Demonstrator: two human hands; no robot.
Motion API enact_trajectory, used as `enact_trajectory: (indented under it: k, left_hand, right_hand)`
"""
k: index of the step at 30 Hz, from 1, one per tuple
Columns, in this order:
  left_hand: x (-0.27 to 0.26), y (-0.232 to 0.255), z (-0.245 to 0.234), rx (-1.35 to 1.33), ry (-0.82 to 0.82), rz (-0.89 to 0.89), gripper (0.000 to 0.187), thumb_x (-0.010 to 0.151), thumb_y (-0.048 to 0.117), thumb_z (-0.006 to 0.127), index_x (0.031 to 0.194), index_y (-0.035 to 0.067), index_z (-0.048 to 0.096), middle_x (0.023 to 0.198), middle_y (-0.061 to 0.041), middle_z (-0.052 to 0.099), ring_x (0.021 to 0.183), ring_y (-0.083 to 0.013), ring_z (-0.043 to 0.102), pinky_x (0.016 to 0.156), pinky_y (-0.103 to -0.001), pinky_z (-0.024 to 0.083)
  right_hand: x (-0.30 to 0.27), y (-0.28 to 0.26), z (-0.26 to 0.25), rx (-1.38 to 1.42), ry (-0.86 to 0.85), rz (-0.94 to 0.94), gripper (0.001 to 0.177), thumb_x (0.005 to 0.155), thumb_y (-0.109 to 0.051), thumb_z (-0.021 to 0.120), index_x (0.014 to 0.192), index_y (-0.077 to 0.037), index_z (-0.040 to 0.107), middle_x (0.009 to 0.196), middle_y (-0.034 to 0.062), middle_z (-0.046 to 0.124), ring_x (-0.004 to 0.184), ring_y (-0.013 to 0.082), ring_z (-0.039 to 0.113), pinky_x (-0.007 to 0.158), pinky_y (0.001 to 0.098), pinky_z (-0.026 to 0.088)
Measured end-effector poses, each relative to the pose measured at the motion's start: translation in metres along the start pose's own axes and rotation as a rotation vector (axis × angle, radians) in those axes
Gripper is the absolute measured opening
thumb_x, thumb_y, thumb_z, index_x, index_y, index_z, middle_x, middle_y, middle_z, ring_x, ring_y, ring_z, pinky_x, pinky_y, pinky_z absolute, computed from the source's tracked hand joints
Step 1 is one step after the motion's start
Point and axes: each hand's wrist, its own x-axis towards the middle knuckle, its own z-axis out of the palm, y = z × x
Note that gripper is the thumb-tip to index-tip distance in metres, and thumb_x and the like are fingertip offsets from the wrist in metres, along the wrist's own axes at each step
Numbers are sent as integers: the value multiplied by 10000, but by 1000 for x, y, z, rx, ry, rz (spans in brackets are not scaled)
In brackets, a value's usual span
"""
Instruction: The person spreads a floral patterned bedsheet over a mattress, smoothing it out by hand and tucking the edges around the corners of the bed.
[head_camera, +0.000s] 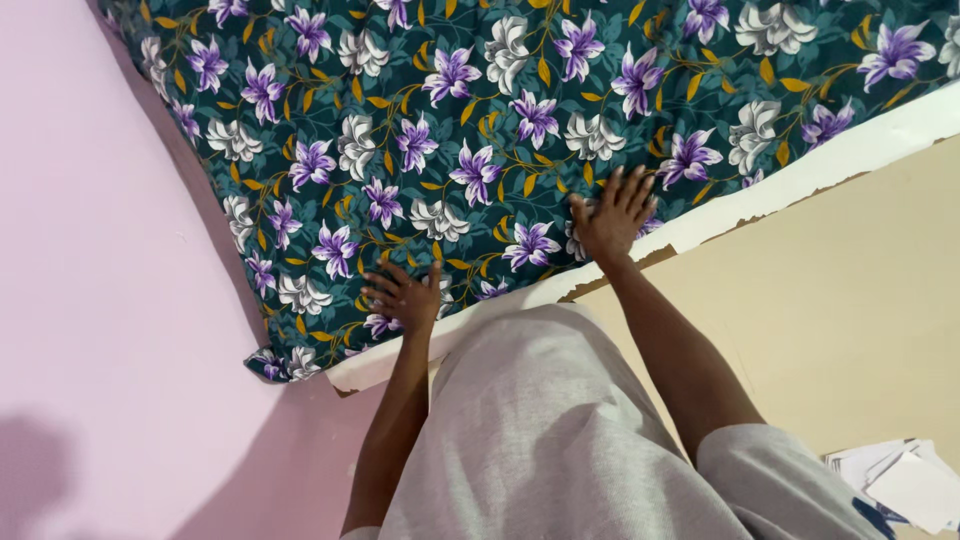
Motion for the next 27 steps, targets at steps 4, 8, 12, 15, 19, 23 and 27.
enact_trajectory:
  k: [4, 8, 12, 15, 19, 23, 27]
  left_hand:
    - [-23, 56, 11, -22, -137, 224, 1039, 938, 837, 446, 1684, 171, 162, 1664, -394, 37, 1463, -674, 9, 1102, -828, 201]
    - [-36, 99, 20, -86, -79, 293, 943, 1001, 737, 403, 1677, 134, 143, 1637, -430, 5, 1497, -654, -4, 1083, -837, 170]
    - [-44, 94, 26, -92, -21, 260, 869, 1059, 689, 371, 1693, 144, 134, 1660, -403, 1, 1534, -610, -14, 1135, -823, 141]
    - [-42, 99, 32, -50, -44, 218, 865, 1048, 659, 403, 1679, 126, 148, 1643, -412, 0, 1521, -613, -7, 1114, -828, 127]
    - [-39, 153, 37, -57, -68, 61, 862, 1018, 517, 442, 1674, 45, 143, 1644, -444, -9, 1498, -662, -13, 1082, -837, 113]
    - [-45, 242, -8, -133, -124, 108, 832, 1044, 588, 512, 1687, 182, 176, 1695, -337, 24, 1491, -674, 6, 1126, -842, 123]
    - [-72, 349, -34, -67, -314, 473, 853, 952, 680, 596, 1648, 350, 228, 1705, -267, 38, 1503, -626, 1, 1069, -865, 122]
  right_hand:
    - [-27, -34, 13, -57, -148, -160, 1018, 987, -763, 449, 1659, -46, 186, 1716, 247, 34, 1535, 556, -48, 1230, 673, 37]
    - [-34, -26, -14, -48, -289, -259, 989, 928, -718, 502, 1640, -112, 179, 1716, 170, 81, 1551, 486, -4, 1229, 623, 59]
    - [-26, 0, -38, -140, -496, -355, 783, 1001, -591, 482, 1645, -226, 225, 1741, 54, 111, 1600, 316, 53, 1239, 620, 41]
    - [-22, 2, -37, -158, -443, -422, 770, 991, -570, 505, 1630, -217, 260, 1715, 60, 134, 1573, 303, 68, 1226, 608, 46]
    - [-8, 15, -31, -90, -325, -538, 761, 1012, -587, 518, 1621, -191, 294, 1707, 92, 169, 1584, 340, 88, 1243, 597, 57]
    - [49, 54, -47, -72, -372, -742, 750, 982, -572, 533, 1618, -225, 340, 1717, 55, 222, 1593, 244, 153, 1258, 585, 60]
    - [120, 119, -79, -78, -230, -739, 759, 947, -605, 523, 1578, -201, 401, 1675, 76, 282, 1539, 240, 204, 1221, 579, 51]
